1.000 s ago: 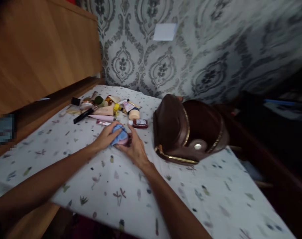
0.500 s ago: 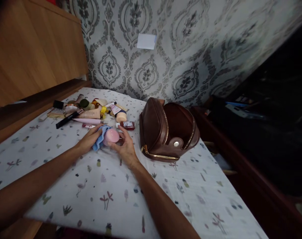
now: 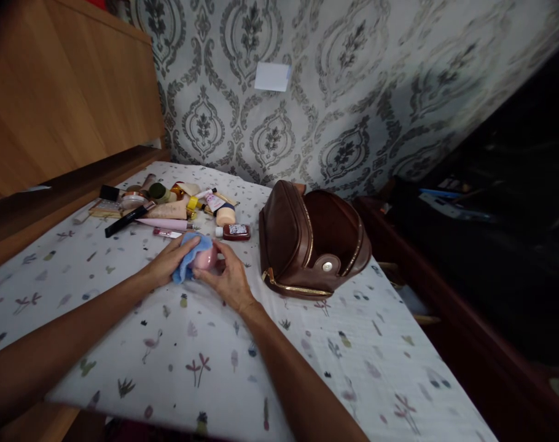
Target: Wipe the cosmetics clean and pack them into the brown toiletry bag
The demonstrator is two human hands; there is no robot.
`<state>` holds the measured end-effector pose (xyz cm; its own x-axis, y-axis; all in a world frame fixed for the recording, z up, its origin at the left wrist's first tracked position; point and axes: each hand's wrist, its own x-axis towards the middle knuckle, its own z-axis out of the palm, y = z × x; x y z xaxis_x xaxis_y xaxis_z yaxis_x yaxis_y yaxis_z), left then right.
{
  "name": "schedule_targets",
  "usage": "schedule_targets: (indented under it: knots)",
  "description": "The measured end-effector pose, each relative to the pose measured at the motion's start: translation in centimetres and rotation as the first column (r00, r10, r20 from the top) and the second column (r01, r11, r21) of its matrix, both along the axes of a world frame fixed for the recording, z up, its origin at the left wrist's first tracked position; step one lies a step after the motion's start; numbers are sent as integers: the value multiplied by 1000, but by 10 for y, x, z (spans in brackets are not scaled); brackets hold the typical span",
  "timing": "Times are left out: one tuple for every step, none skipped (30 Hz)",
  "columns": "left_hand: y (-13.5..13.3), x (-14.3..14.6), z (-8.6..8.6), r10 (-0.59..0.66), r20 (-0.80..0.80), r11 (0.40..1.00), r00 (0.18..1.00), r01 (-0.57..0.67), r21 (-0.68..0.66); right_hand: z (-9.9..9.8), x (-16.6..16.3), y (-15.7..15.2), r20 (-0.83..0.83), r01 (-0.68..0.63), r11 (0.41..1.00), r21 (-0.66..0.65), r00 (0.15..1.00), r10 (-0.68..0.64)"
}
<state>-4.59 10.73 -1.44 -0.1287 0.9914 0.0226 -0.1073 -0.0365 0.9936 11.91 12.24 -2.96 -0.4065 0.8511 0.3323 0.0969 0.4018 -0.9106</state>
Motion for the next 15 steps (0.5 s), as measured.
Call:
schedule_targets:
  knots:
    - [1,-1,-1,16,-13,1000,1000,-16,-2,1,0,-1,13,9,1000,27,1000,-10]
    - [2,-1,-2,27,-16,1000,999,-27,-6,1,-1,-1,25,16,999,47,1000,-17]
    - [3,-2,-3,35,-13,999,999,-35,-12,1,-1,-2,34,18,998,59,999,-20]
    - [4,-2,-4,42,-12,999,999,-42,-16,1,-1,-2,39,18,998,63,999,-21]
    - [4,-2,-4,48,-9,999,999,-48,-20,1,-2,-3,42,17,998,62,999,-20]
    - [4,-2,-4,48,-6,998,999,-49,-27,0,-2,-3,40,17,998,57,999,-19]
    - [3,-2,-3,41,0,998,999,-41,-37,0,-2,-3,33,18,999,50,999,-20]
    - [3,-2,-2,23,7,999,1000,-22,-50,0,-2,-3,24,17,999,41,1000,-18]
    - [2,-2,0,-6,17,998,1000,7,-64,0,-2,-3,12,15,999,30,1000,-16]
    - [2,-2,1,-43,27,996,999,45,-78,0,-1,-3,1,11,1000,18,1000,-11]
    - [1,-2,2,-82,34,992,996,85,-90,0,-1,-3,-10,8,1000,9,1000,-8]
    - [1,-3,3,-116,39,988,993,119,-97,0,-1,-3,-19,6,1000,0,1000,-6]
    - [0,-3,3,-139,36,985,990,142,-100,0,0,-2,-25,4,1000,-8,1000,-5]
    - [0,-4,3,-154,29,983,988,156,-99,0,0,-2,-29,7,1000,-15,1000,-7]
    - [0,-5,3,-162,19,982,987,163,-95,-1,0,-2,-30,10,1000,-21,999,-11]
